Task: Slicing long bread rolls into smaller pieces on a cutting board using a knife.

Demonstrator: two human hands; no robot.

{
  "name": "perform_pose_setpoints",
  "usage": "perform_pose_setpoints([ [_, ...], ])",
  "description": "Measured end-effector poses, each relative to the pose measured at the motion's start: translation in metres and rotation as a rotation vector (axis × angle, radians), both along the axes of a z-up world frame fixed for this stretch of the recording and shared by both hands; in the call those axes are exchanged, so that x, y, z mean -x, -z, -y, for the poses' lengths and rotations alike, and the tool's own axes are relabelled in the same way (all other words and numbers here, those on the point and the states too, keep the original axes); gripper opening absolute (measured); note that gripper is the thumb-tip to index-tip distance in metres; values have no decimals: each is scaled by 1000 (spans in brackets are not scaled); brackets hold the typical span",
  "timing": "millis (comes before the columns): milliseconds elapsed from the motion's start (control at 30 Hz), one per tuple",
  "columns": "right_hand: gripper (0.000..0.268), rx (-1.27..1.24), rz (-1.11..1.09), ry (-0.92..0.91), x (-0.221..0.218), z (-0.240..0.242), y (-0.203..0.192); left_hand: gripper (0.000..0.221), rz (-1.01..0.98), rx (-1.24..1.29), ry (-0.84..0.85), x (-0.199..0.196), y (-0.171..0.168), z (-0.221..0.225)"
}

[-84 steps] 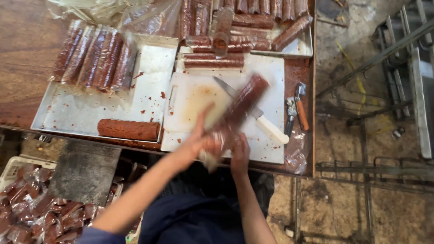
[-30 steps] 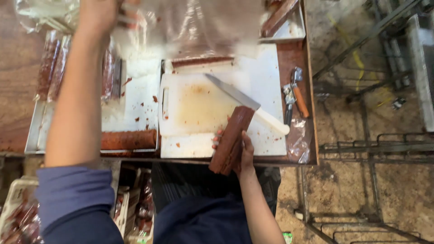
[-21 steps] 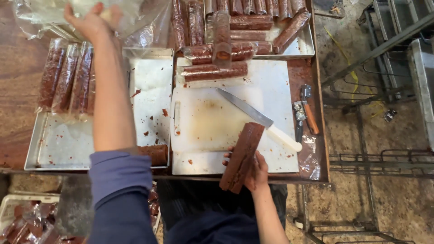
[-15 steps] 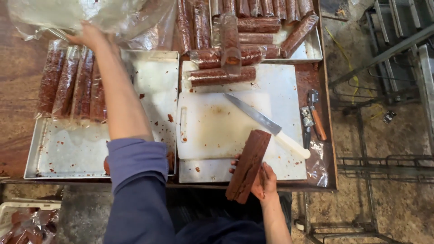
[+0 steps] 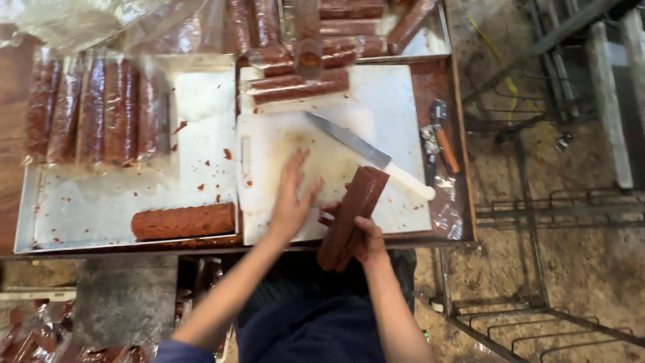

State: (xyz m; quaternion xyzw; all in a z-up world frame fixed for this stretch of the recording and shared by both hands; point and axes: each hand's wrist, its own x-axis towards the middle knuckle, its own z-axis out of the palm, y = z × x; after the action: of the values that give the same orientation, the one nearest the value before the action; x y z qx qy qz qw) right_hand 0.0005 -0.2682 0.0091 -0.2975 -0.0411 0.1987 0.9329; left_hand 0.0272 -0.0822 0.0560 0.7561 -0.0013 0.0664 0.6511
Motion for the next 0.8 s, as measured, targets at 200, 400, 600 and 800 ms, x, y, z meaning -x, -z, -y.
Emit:
perform_pose_setpoints([
  [200,77,124,-578,333,11,-3,-55,93,-433,-88,318,60,-80,55],
  [400,69,507,114,296,2,21,-47,91,-383,9,317,47,-82,67],
  [600,37,1418,311,610,-43,85,-58,92,137,-866,-10,0,-91,25],
  [800,59,2198,741,359,-91,110,28,100,283,-1314,178,-35,20,-1],
])
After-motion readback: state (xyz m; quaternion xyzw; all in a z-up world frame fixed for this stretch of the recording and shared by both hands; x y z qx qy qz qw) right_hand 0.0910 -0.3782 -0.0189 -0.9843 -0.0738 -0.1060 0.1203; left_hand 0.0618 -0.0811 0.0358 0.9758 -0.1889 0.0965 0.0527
